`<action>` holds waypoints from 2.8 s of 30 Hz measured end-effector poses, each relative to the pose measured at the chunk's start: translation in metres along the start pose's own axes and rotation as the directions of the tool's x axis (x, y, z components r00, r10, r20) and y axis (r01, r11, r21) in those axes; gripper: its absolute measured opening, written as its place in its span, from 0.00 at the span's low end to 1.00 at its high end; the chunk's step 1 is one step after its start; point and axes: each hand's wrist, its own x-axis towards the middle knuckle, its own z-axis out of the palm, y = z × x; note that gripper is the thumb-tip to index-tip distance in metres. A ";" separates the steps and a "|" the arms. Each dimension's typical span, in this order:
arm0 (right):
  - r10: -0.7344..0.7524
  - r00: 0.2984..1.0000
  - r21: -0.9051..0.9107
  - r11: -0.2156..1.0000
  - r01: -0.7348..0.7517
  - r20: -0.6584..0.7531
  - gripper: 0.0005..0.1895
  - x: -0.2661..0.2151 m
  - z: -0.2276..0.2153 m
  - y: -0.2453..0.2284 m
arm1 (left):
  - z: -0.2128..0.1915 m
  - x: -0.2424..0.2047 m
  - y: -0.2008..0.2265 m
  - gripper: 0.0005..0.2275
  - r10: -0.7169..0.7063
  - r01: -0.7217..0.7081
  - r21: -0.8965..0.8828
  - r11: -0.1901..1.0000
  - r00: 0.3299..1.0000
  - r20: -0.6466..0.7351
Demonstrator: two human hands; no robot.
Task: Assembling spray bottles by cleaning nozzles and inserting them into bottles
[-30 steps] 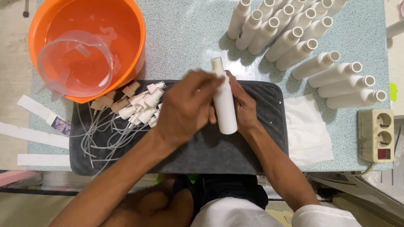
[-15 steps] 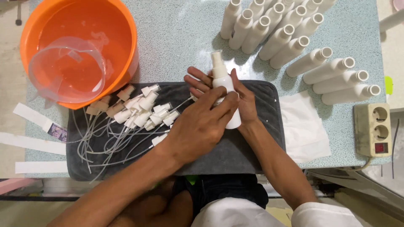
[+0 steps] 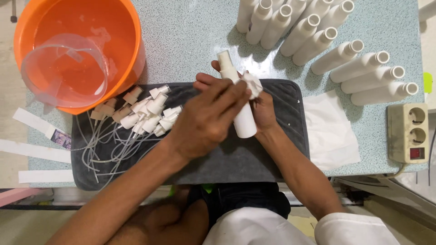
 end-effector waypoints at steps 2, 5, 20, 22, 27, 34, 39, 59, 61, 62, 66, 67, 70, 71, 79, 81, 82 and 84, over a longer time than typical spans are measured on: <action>0.019 0.987 0.006 1.000 -0.020 0.160 0.43 0.012 -0.033 0.000 | 0.016 -0.021 0.012 0.11 -0.024 0.024 -0.156 0.987 1.000 -0.001; 0.034 0.937 0.091 0.993 -0.070 0.349 0.38 0.011 -0.048 -0.006 | 0.015 -0.013 0.026 0.09 0.056 -0.057 -0.248 0.967 0.998 -0.011; 0.045 0.825 -0.087 0.996 0.006 0.564 0.36 0.019 -0.065 -0.002 | 0.013 -0.016 0.010 0.06 0.114 -0.125 -0.036 0.992 0.971 -0.209; 0.014 0.834 -0.100 0.994 0.049 0.552 0.37 0.019 -0.064 -0.005 | 0.015 -0.018 0.015 0.06 0.091 -0.087 0.029 0.996 0.975 -0.201; 0.081 0.830 -0.195 0.980 0.034 0.552 0.38 0.023 -0.062 -0.013 | 0.034 -0.020 0.041 0.04 0.146 -0.169 -0.071 0.983 0.957 -0.252; 0.057 0.840 -0.225 0.971 0.078 0.539 0.38 0.028 -0.069 -0.005 | 0.025 -0.017 0.025 0.04 0.168 -0.156 0.077 0.985 0.967 -0.191; 0.055 0.848 -0.180 0.982 0.048 0.528 0.36 0.028 -0.073 -0.007 | 0.030 -0.015 0.028 0.06 0.173 -0.188 -0.047 0.981 0.959 -0.225; 0.101 0.797 -0.181 0.983 0.010 0.595 0.36 0.032 -0.072 -0.006 | 0.030 -0.014 0.036 0.05 0.126 -0.143 -0.084 0.986 0.976 -0.180; 0.082 0.801 -0.179 0.983 0.031 0.593 0.36 0.034 -0.074 -0.005 | 0.032 -0.014 0.022 0.06 0.132 -0.147 -0.077 0.986 0.976 -0.173; 0.072 0.810 -0.174 0.984 0.038 0.581 0.36 0.033 -0.075 -0.002 | 0.032 -0.016 0.012 0.06 0.122 -0.126 -0.019 0.992 0.982 -0.147; 0.051 0.834 -0.153 0.987 0.041 0.549 0.37 0.032 -0.075 0.005 | 0.035 -0.025 0.009 0.08 0.172 -0.170 0.033 0.985 0.978 -0.114; 0.050 0.836 -0.154 0.987 0.041 0.546 0.37 0.032 -0.076 0.001 | 0.036 -0.022 0.022 0.08 0.172 -0.169 0.030 0.985 0.978 -0.116; 0.026 0.817 -0.129 0.990 0.059 0.576 0.35 0.036 -0.074 -0.010 | 0.036 -0.015 0.041 0.04 0.175 -0.194 -0.084 0.977 0.965 -0.195; 0.038 0.800 -0.133 0.990 0.053 0.598 0.35 0.038 -0.072 -0.011 | 0.034 -0.013 0.035 0.04 0.170 -0.188 -0.077 0.979 0.967 -0.189; 0.110 0.746 -0.052 0.994 -0.101 0.657 0.36 0.037 -0.086 -0.004 | 0.032 -0.015 0.025 0.06 0.173 -0.170 0.032 0.985 0.974 -0.145; 0.041 0.797 -0.060 0.998 -0.006 0.602 0.34 0.039 -0.087 -0.008 | 0.027 -0.011 0.046 0.05 0.182 -0.202 -0.103 0.974 0.967 -0.180; 0.042 0.797 -0.058 0.998 -0.009 0.603 0.34 0.037 -0.086 -0.006 | 0.029 -0.014 0.044 0.05 0.181 -0.201 -0.103 0.974 0.967 -0.178; 0.047 0.811 0.000 0.998 -0.058 0.583 0.35 0.033 -0.084 -0.002 | 0.034 -0.016 0.039 0.05 0.176 -0.193 -0.095 0.977 0.972 -0.156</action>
